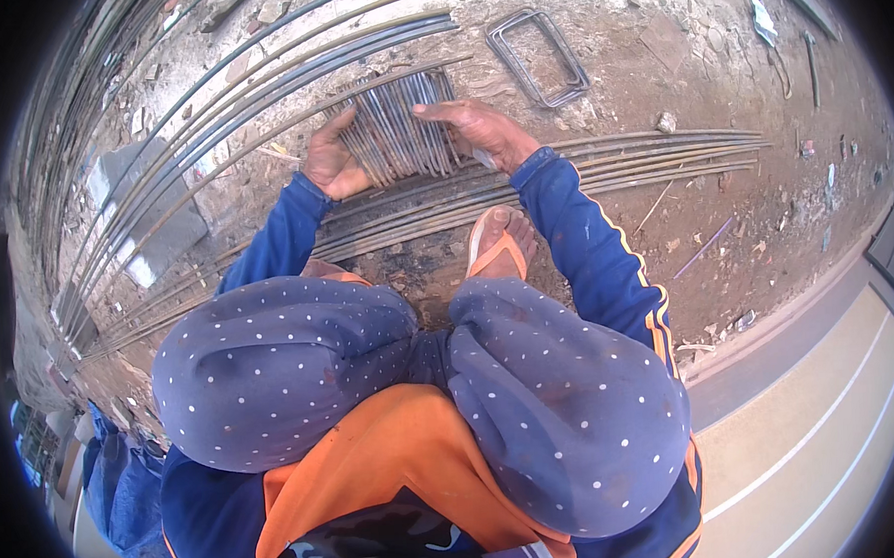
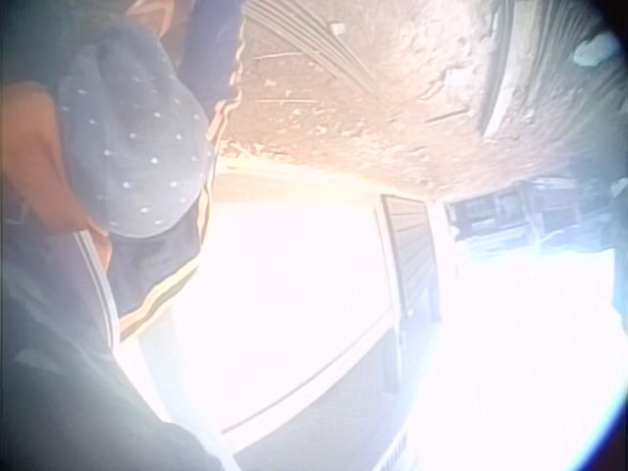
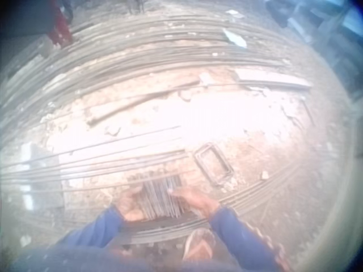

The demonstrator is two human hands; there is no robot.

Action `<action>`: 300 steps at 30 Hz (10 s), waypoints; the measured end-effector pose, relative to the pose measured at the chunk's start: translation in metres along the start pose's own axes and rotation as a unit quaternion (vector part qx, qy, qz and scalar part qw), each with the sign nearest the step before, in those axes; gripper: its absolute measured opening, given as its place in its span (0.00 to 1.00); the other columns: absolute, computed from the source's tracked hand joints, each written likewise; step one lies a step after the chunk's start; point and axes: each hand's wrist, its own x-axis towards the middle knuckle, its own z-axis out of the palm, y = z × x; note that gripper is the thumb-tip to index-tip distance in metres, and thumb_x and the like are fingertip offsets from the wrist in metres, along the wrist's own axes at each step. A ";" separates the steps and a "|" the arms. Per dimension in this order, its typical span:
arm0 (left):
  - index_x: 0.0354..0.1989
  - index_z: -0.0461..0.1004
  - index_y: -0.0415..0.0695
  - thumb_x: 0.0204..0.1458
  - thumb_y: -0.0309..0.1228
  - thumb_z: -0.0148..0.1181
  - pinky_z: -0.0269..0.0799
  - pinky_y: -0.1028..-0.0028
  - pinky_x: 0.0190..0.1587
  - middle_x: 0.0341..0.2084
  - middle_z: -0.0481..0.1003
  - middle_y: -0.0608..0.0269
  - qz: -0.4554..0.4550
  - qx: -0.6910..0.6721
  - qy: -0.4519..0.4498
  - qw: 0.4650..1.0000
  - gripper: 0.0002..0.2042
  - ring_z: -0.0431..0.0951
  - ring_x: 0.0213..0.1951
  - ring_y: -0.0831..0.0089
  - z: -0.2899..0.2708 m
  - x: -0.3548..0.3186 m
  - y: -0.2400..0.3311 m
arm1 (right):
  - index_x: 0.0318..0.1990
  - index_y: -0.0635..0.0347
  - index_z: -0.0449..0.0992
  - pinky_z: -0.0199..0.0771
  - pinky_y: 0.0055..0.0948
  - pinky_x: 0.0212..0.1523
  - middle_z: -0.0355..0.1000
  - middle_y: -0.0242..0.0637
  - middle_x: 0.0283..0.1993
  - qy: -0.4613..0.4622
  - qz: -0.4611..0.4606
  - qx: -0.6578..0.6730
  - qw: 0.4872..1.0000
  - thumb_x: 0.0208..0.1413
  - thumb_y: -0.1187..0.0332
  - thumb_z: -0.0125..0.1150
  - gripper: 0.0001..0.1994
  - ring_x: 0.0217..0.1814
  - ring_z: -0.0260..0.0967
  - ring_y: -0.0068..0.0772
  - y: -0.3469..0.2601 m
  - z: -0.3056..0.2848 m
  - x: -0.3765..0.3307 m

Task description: The person sits on the ground and assembles metal rods into a rectangular frame structure. They pick up individual rods, align them, and secure them together using smaller metal pieces, then lift and reposition the assembled frame.

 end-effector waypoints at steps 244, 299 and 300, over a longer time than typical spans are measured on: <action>0.74 0.37 0.30 0.64 0.39 0.60 0.82 0.69 0.49 0.49 0.75 0.43 0.170 0.502 0.187 0.827 0.43 0.81 0.48 0.65 0.212 -0.006 0.086 | 0.49 0.78 0.70 0.89 0.44 0.42 0.76 0.57 0.44 -0.209 -0.110 0.279 0.931 0.51 0.73 0.52 0.19 0.40 0.81 0.48 -0.170 0.025 -0.047; 0.58 0.73 0.28 0.55 0.46 0.66 0.77 0.62 0.43 0.42 0.81 0.45 0.219 0.813 0.377 0.387 0.32 0.83 0.38 0.61 0.199 -0.041 0.080 | 0.47 0.72 0.69 0.89 0.39 0.27 0.75 0.49 0.37 -0.153 -0.062 0.244 0.956 0.58 0.71 0.49 0.14 0.31 0.81 0.42 -0.170 0.042 -0.033; 0.58 0.73 0.29 0.55 0.46 0.66 0.76 0.61 0.46 0.43 0.80 0.44 0.252 0.831 0.346 0.354 0.32 0.82 0.40 0.58 0.199 -0.038 0.080 | 0.47 0.72 0.69 0.89 0.39 0.27 0.75 0.49 0.37 -0.140 -0.064 0.241 0.958 0.57 0.71 0.49 0.14 0.31 0.81 0.41 -0.168 0.041 -0.031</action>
